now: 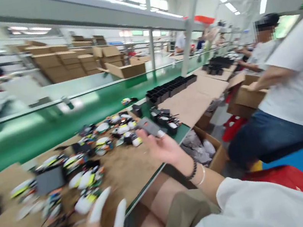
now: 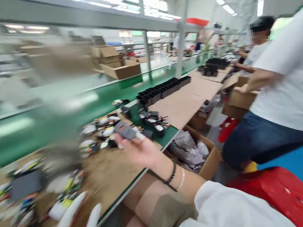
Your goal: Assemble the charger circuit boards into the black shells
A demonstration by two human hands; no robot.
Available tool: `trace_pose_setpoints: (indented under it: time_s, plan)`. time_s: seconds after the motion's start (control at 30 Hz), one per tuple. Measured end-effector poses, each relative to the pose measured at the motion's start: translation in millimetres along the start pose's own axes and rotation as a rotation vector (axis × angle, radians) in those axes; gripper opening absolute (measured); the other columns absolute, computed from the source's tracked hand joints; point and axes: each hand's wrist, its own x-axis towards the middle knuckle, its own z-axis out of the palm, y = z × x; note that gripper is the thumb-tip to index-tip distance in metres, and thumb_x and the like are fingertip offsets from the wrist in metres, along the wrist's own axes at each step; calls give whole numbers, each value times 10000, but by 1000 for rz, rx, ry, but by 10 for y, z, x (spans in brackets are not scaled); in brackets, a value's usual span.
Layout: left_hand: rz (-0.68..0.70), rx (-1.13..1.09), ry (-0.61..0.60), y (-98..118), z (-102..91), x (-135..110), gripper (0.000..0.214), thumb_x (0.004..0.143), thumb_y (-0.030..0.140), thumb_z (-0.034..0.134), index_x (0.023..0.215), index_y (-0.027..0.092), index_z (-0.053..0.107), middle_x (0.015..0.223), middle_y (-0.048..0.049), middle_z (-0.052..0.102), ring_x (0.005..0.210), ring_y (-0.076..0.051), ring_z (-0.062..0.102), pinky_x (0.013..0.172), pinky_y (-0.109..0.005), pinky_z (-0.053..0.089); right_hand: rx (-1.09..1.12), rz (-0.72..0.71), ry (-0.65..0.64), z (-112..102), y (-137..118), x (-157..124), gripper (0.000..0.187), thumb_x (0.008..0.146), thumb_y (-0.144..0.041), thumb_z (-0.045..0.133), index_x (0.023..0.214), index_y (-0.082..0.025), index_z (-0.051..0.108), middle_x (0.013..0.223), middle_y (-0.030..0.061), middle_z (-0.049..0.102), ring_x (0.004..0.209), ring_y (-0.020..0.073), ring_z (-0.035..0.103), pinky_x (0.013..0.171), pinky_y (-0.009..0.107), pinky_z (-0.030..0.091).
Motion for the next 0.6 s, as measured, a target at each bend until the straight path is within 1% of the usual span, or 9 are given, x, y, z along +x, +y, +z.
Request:
trace_pose_setpoints:
  time_s: [0.07, 0.1, 0.17, 0.23, 0.3, 0.4, 0.47, 0.53, 0.6]
  plan:
    - [-78, -5, 7, 20, 28, -27, 489, 896, 485, 711, 1321, 247, 663, 1331, -109, 724, 1249, -313, 682, 1145, -524, 544, 70, -17, -49, -60, -87, 0, 231, 1044, -286, 539, 1112, -249, 757, 1132, -62, 793, 1091, -37, 709, 837, 35, 545]
    - [-90, -17, 10, 40, 43, -21, 470, 902, 478, 703, 1303, 235, 675, 1338, -118, 722, 1264, -312, 679, 1152, -527, 536, 96, -8, -75, -91, -103, 22, 188, 1003, -313, 625, 1117, -255, 762, 1149, -63, 793, 1135, -16, 707, 829, 55, 563]
    - [-107, -20, 10, 88, 64, 8, 428, 924, 439, 680, 1293, 224, 685, 1354, -124, 715, 1303, -301, 664, 1168, -517, 521, 98, -17, -125, -138, -99, 66, 240, 908, -363, 765, 1130, -271, 772, 1178, -52, 793, 1206, 44, 707, 833, 120, 610]
    - [-116, -20, 8, 133, 70, 28, 395, 938, 402, 669, 1289, 222, 690, 1357, -123, 714, 1316, -290, 660, 1170, -506, 519, 17, -82, -156, -145, -79, 77, 302, 869, -400, 814, 1146, -289, 776, 1207, -38, 791, 1266, 86, 694, 880, 186, 638]
    - [-119, -35, -1, 166, 71, 23, 367, 950, 375, 659, 1284, 226, 694, 1357, -118, 714, 1314, -283, 662, 1163, -500, 524, -76, -153, -148, -106, -71, 58, 300, 885, -458, 793, 1142, -303, 779, 1234, -34, 788, 1299, 101, 680, 952, 242, 641]
    - [-130, -79, -12, 206, 86, -5, 344, 966, 362, 652, 1284, 237, 693, 1352, -115, 714, 1310, -280, 664, 1165, -501, 518, -131, -198, -57, 23, -49, 29, 328, 916, -555, 724, 1104, -293, 782, 1282, -6, 777, 1305, 137, 683, 1027, 321, 632]
    - [-126, -125, 9, 262, 109, -13, 417, 964, 364, 671, 1363, 248, 638, 1379, -121, 697, 1316, -282, 659, 1178, -509, 502, -151, -227, 46, 128, 44, 8, 339, 909, -560, 722, 1118, -296, 759, 1300, 14, 768, 1261, 177, 708, 1020, 387, 644]
    - [-77, -137, 54, 352, 134, 2, 640, 918, 365, 742, 1505, 268, 505, 1494, -141, 611, 1388, -303, 606, 1214, -530, 461, -197, -278, 171, 212, 252, -45, 366, 852, -491, 797, 1168, -328, 710, 1288, 7, 764, 1165, 203, 744, 974, 434, 660]
    - [4, -82, 86, 448, 146, 40, 870, 851, 317, 810, 1599, 280, 368, 1597, -163, 495, 1469, -335, 521, 1235, -544, 430, -319, -314, 264, 246, 550, -151, 465, 764, -404, 881, 1176, -339, 678, 1244, 6, 769, 1065, 214, 763, 936, 442, 663]
